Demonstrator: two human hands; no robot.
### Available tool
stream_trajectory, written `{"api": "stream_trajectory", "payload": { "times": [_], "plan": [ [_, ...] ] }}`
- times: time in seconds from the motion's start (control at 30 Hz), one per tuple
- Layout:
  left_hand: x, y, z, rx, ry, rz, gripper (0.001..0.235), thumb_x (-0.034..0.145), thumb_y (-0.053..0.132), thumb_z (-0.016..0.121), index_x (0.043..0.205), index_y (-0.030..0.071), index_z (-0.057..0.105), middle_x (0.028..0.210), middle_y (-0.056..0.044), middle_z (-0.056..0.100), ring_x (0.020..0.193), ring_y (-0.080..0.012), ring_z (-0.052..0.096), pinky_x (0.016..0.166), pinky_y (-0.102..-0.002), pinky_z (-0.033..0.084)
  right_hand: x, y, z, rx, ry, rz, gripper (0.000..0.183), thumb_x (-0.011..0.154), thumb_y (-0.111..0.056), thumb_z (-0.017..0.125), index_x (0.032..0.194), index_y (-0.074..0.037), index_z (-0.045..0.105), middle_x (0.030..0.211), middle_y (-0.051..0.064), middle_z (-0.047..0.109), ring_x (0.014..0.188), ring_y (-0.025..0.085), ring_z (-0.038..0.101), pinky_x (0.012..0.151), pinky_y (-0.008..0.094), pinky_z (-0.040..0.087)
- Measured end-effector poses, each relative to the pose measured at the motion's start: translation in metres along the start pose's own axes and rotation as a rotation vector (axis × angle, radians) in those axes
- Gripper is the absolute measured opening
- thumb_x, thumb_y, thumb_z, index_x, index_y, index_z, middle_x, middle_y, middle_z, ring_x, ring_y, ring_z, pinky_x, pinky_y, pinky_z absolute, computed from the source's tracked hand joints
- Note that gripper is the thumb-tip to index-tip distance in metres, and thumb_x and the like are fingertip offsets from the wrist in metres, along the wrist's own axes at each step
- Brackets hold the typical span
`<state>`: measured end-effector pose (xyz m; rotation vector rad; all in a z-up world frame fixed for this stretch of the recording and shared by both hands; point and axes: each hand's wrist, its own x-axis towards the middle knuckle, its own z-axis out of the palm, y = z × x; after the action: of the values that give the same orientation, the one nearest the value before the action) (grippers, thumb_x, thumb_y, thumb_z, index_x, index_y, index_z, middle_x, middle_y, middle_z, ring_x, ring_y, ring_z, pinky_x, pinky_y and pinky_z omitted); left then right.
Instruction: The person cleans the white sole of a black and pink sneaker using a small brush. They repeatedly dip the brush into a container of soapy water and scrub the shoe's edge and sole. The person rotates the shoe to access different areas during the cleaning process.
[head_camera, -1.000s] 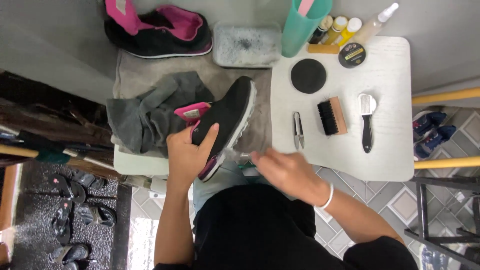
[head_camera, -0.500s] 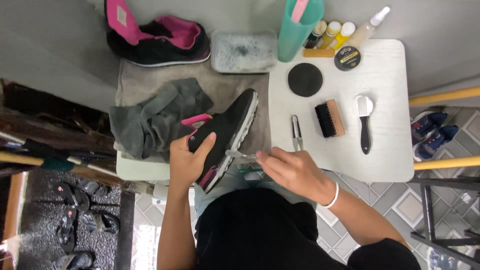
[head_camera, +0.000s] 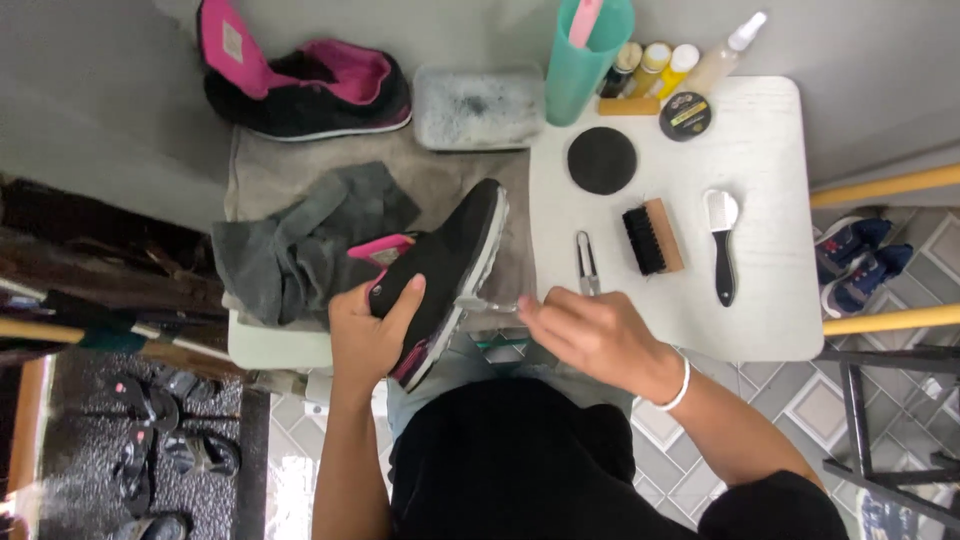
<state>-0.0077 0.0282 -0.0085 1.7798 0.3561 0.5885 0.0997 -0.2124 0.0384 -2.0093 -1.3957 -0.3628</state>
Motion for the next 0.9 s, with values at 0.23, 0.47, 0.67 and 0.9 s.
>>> {"api": "stream_trajectory", "payload": {
  "times": [0.23,0.47,0.67,0.9],
  "plan": [
    [-0.005,-0.015,0.000,0.012,0.003,0.008,0.056,0.092,0.008,0.078,0.043,0.007,0.051,0.032,-0.002,0.043,0.029,-0.0083,0.037,0.033,-0.022,0.029,0.003,0.039,-0.009,0.205,0.051,0.174,0.031,0.093,-0.007,0.071,0.063,-0.011,0.061,0.045,0.001,0.052,0.036,0.016,0.051,0.037,0.026,0.038],
    [-0.014,-0.020,-0.003,-0.066,0.001,-0.022,0.054,0.090,0.007,0.079,0.042,0.009,0.053,0.032,0.000,0.046,0.031,-0.0052,0.039,0.033,-0.020,0.030,0.005,0.054,-0.005,0.368,0.077,0.198,0.016,0.090,0.003,0.071,0.078,-0.006,0.069,0.049,0.003,0.050,0.039,0.013,0.044,0.041,0.025,0.040],
    [-0.017,-0.020,-0.003,-0.068,-0.019,-0.063,0.051,0.090,0.008,0.078,0.044,0.008,0.057,0.032,-0.003,0.048,0.029,-0.0076,0.041,0.033,-0.020,0.030,0.012,0.057,-0.010,0.363,0.071,0.223,0.026,0.092,0.000,0.069,0.068,-0.008,0.065,0.044,0.002,0.051,0.038,0.014,0.045,0.040,0.026,0.038],
    [-0.014,-0.020,-0.002,-0.111,-0.029,-0.062,0.049,0.091,0.006,0.078,0.045,0.009,0.060,0.034,-0.002,0.051,0.031,-0.0052,0.041,0.033,-0.018,0.030,0.013,0.072,-0.009,0.308,0.109,0.213,0.019,0.091,0.002,0.071,0.075,-0.007,0.066,0.047,0.003,0.049,0.039,0.014,0.042,0.041,0.025,0.039]
  ]
}}
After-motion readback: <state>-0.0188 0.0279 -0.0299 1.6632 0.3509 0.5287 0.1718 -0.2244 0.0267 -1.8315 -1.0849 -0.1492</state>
